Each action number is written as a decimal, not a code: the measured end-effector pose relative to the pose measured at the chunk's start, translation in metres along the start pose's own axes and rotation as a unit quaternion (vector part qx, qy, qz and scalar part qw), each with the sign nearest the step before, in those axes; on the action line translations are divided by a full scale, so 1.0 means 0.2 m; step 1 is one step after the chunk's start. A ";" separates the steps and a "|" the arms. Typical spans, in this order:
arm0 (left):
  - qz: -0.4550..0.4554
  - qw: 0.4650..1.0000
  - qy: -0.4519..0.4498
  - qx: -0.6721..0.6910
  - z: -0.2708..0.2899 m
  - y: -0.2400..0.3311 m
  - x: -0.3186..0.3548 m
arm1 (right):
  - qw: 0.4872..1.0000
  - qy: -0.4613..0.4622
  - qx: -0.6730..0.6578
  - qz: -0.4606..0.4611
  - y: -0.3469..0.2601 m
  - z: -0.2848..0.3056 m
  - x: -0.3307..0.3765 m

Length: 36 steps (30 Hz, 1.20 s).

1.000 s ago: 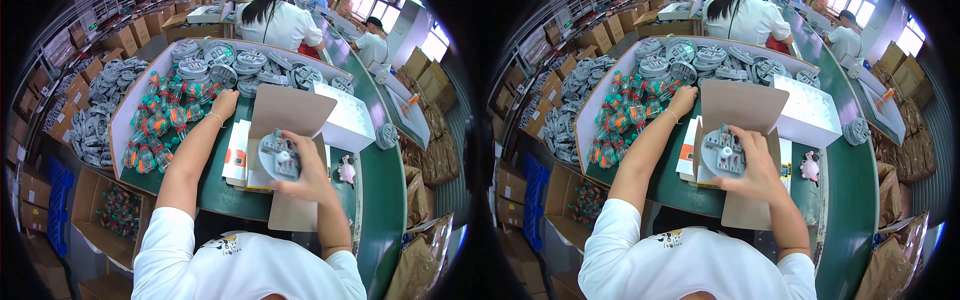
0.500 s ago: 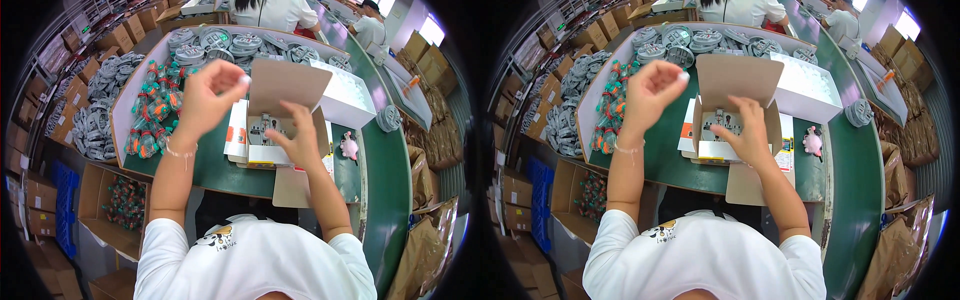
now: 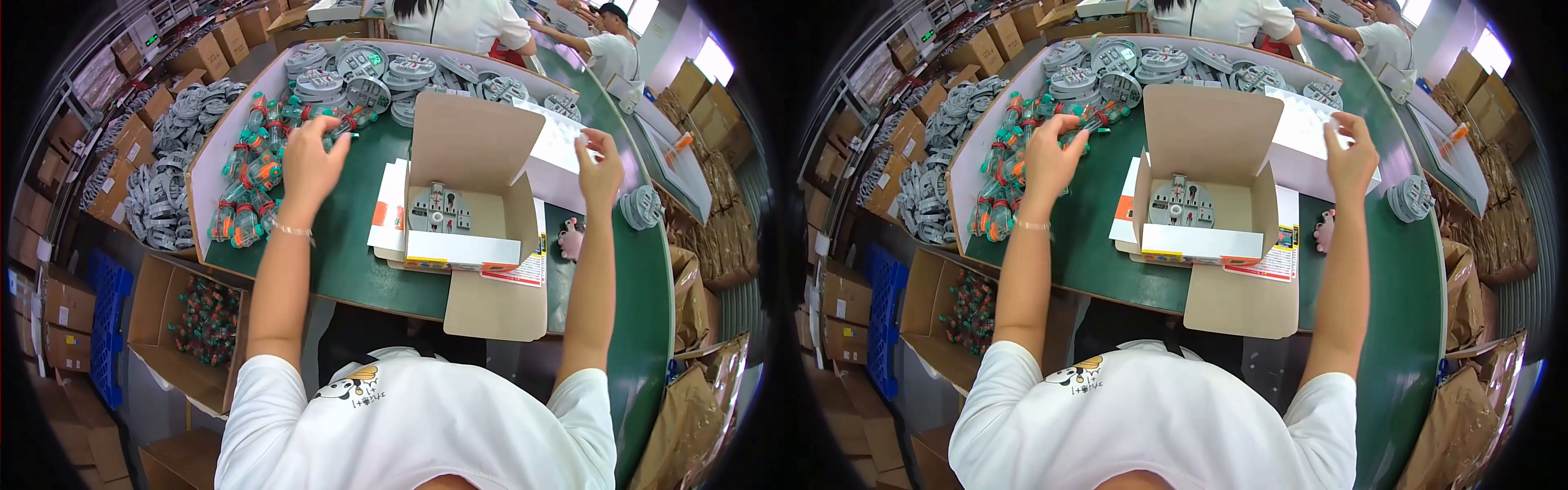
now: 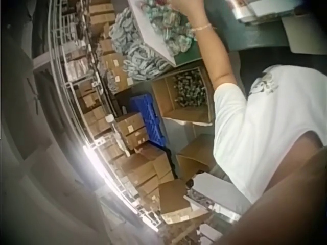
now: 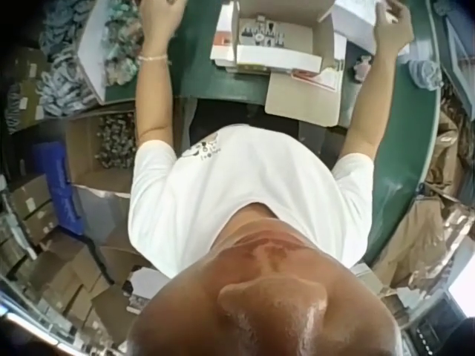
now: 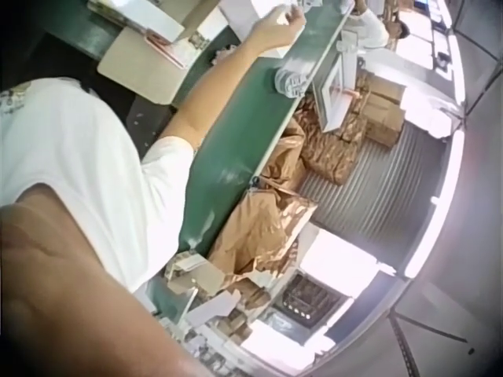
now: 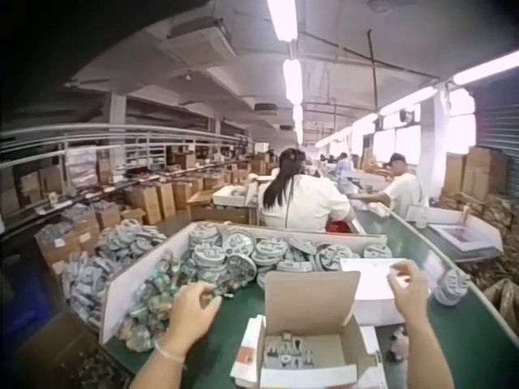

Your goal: Assembling cardboard boxes and placing mechanical components inside them on a factory production line.

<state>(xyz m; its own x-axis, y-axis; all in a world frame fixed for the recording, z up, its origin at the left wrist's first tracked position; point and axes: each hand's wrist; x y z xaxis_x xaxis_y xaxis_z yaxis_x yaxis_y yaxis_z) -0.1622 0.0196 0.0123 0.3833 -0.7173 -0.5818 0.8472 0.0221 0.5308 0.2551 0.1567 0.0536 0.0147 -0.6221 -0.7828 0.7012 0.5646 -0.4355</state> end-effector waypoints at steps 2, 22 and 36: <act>-0.017 0.997 -0.004 -0.079 -0.08 -0.13 -0.09 | 0.999 -0.025 0.038 -0.008 0.27 0.00 -0.04; -0.184 0.924 -0.062 -0.329 -0.39 -0.65 -0.51 | 0.970 -0.120 -0.199 0.068 -0.60 0.24 0.36; -0.046 0.990 0.005 0.133 0.10 0.04 -0.27 | 0.953 -0.166 -0.253 -0.007 -0.61 0.29 0.57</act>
<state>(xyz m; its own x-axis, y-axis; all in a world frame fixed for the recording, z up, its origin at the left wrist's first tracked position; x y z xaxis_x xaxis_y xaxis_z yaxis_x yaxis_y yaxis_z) -0.1833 0.0446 0.0608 0.3142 -0.7003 -0.6410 0.7518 -0.2288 0.6185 0.2127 -0.0150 0.0444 0.2917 -0.7211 -0.6285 0.2702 0.6924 -0.6690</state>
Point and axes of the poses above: each hand's wrist, its own x-axis away from the middle knuckle, its own z-axis out of the back of the hand, y = z × x, and after that the axes turned 5 degrees about z, right-handed
